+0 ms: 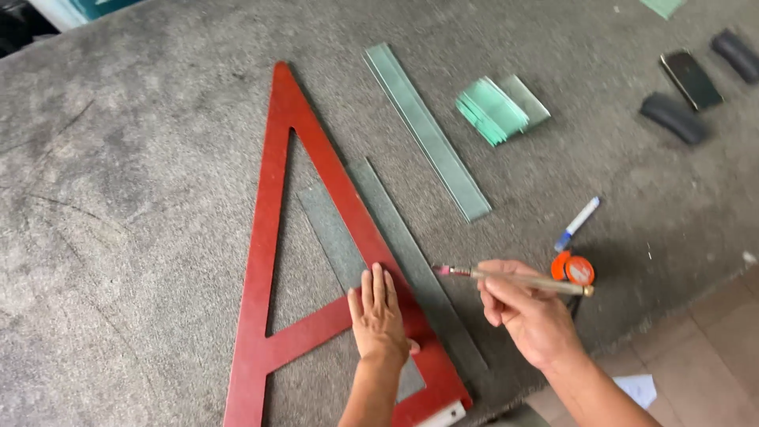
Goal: Measure glass panes using a tape measure and mark cut lines with a pen and a glass cutter.
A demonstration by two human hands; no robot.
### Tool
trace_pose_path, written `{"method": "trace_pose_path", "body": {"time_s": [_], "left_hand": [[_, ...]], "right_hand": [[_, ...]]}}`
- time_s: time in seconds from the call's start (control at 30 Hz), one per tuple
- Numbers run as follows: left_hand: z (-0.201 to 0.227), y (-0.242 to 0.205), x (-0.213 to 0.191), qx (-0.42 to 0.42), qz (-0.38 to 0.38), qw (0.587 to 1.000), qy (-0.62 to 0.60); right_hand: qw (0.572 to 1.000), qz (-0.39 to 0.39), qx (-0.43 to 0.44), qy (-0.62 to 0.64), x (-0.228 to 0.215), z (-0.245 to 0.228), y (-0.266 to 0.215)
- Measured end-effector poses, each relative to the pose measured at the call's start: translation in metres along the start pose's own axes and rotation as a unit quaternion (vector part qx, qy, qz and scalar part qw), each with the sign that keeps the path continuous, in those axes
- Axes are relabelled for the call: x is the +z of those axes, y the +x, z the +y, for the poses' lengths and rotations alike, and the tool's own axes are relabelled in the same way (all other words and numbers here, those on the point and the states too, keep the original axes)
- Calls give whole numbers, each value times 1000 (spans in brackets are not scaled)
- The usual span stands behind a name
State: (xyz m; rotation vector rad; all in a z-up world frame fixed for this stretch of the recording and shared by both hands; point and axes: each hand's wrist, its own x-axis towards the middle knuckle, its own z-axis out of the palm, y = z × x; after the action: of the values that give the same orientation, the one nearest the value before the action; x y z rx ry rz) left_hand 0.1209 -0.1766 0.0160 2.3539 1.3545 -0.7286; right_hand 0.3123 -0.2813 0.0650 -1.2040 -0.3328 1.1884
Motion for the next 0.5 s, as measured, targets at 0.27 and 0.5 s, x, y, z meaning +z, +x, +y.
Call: {"method": "trace_pose_path", "body": {"time_s": [0.27, 0.5], "left_hand": [[12, 12, 8, -12, -50, 999, 4], [26, 52, 92, -32, 99, 992, -74]], "right_hand": [[804, -84, -350, -473, 82, -16, 83], [746, -139, -404, -510, 132, 31, 227]]}}
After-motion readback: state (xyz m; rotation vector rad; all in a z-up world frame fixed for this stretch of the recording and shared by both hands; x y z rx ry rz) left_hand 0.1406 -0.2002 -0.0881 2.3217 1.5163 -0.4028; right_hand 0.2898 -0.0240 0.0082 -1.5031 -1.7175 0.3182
